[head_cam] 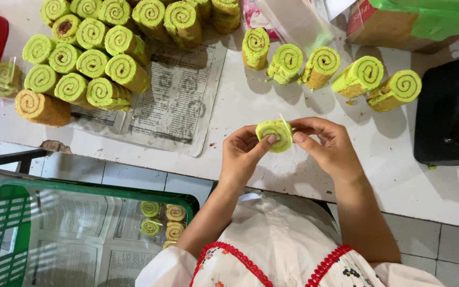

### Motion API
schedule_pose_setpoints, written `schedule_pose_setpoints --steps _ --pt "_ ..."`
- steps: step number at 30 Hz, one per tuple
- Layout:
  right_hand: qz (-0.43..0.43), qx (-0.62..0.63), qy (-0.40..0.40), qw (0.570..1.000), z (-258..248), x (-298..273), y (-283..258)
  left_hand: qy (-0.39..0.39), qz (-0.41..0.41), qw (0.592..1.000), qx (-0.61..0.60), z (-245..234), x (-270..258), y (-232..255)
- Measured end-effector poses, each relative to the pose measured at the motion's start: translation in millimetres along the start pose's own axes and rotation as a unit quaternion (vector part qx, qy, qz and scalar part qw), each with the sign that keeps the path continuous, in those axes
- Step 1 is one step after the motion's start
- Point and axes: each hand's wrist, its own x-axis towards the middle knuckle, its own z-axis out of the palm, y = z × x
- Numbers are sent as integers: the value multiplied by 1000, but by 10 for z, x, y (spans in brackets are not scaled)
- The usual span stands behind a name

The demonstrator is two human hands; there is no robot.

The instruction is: The person wraps green spiral cake rolls in clear plastic bags using a tape dispenser to seal them. The wrapped rolls are placed into a green basket. The person repeats this process for multiple rolls.

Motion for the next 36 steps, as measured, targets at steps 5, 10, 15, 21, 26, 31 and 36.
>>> schedule_pose_setpoints --steps 5,10,15,21,26,31,36 --pt "-4 -31 -1 1000 -133 16 164 -14 -8 1000 6 20 -9 33" --pt "-4 -33 -2 999 -184 -11 179 -28 -13 999 25 67 -8 96" --pt "4 -39 6 999 -262 -63 154 -48 -34 998 29 105 12 101" --pt "2 -31 25 999 -281 -107 163 -50 -40 997 34 161 18 19" --pt "-18 -56 66 996 -376 -237 -14 -55 -50 996 42 185 83 -146" --pt "-18 -193 199 960 -1310 -814 -65 -75 -73 993 48 431 178 -310" --pt "-34 -545 315 776 -2477 -1415 237 -111 -109 986 53 778 215 -310"
